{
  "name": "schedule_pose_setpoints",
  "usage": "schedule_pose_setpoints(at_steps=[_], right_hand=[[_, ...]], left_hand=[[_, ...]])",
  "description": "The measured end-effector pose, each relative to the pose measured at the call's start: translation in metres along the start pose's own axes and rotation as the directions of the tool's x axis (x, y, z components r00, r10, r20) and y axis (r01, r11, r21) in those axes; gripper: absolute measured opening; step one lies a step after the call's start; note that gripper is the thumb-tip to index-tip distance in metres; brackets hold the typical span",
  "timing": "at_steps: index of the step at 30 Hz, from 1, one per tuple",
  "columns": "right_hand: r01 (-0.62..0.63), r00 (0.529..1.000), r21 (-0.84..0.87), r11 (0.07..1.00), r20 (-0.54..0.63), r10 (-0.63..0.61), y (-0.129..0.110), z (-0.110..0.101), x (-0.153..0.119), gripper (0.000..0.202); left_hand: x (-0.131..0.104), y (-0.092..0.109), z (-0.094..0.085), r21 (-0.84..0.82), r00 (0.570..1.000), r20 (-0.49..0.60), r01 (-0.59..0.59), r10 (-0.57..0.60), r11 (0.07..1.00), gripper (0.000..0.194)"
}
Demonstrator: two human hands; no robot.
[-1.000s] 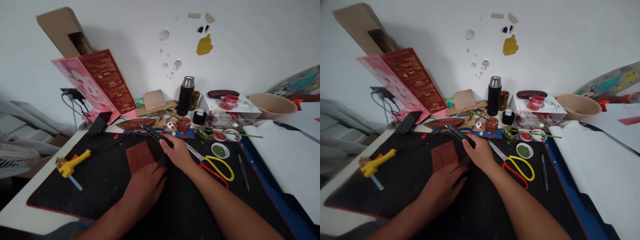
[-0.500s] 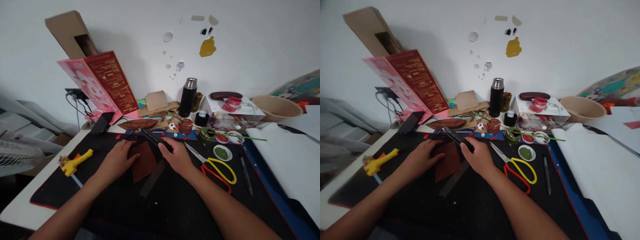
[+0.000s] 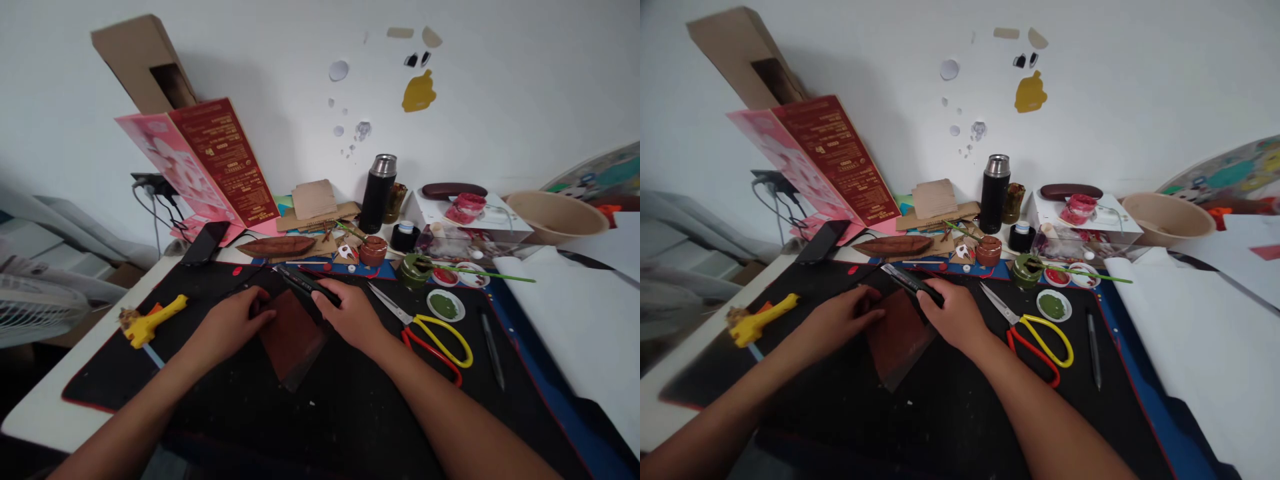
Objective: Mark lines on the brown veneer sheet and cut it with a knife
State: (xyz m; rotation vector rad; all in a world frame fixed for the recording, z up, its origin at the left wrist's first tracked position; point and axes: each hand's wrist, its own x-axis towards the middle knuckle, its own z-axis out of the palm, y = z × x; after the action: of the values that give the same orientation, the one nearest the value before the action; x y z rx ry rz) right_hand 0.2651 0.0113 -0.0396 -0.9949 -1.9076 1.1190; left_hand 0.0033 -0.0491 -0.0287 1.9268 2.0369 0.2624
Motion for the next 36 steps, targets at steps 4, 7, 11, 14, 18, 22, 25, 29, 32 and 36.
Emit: schedule_pose_setpoints(at_steps=[4, 7, 11, 14, 18, 22, 25, 29, 32, 36], right_hand=[[-0.011, 1.000, -0.024, 1.000, -0.017, 0.010, 0.001, -0.004, 0.001, 0.027], [-0.034, 0.999, -0.042, 0.999, -0.028, 0.033, 0.004, -0.006, 0.002, 0.033], [-0.041, 0.999, -0.054, 0.998, -0.033, 0.039, 0.005, -0.007, 0.003, 0.034], [-0.035, 0.999, -0.062, 0.997, -0.038, 0.033, 0.005, -0.007, 0.003, 0.034], [-0.044, 0.998, -0.068, 0.997, -0.050, 0.041, 0.006, -0.009, 0.004, 0.035], [-0.055, 0.997, -0.067, 0.996, -0.054, 0.052, 0.009, -0.011, 0.005, 0.035], [-0.064, 0.997, -0.067, 0.996, -0.049, 0.060, 0.010, -0.012, 0.005, 0.036], [-0.067, 0.997, -0.064, 0.996, -0.042, 0.064, 0.011, -0.012, 0.005, 0.037], [-0.066, 0.997, -0.062, 0.996, -0.041, 0.063, 0.011, -0.012, 0.005, 0.037], [-0.066, 0.997, -0.059, 0.996, -0.046, 0.063, 0.009, -0.012, 0.004, 0.037]], left_hand=[[-0.019, -0.002, -0.003, 0.026, 1.000, 0.022, 0.005, -0.006, 1.000, 0.024], [-0.037, 0.001, -0.005, 0.047, 1.000, 0.019, -0.024, 0.023, 0.999, 0.025], [-0.059, 0.011, -0.001, 0.036, 0.984, -0.016, -0.177, 0.178, 0.984, 0.030], [-0.064, 0.016, 0.001, 0.029, 0.884, 0.060, -0.465, 0.463, 0.885, 0.077], [-0.047, 0.019, -0.005, 0.010, 0.826, 0.273, -0.515, 0.493, 0.857, 0.116], [-0.029, 0.024, -0.015, -0.031, 0.807, 0.375, -0.481, 0.456, 0.876, 0.106], [-0.026, 0.018, -0.014, -0.036, 0.820, 0.328, -0.484, 0.468, 0.874, 0.103], [-0.027, -0.008, -0.004, 0.020, 0.868, 0.142, -0.484, 0.477, 0.875, 0.102], [-0.024, -0.023, 0.003, 0.096, 0.898, -0.030, -0.434, 0.438, 0.896, 0.092], [-0.010, -0.017, 0.012, 0.130, 0.906, -0.101, -0.397, 0.411, 0.908, 0.088]])
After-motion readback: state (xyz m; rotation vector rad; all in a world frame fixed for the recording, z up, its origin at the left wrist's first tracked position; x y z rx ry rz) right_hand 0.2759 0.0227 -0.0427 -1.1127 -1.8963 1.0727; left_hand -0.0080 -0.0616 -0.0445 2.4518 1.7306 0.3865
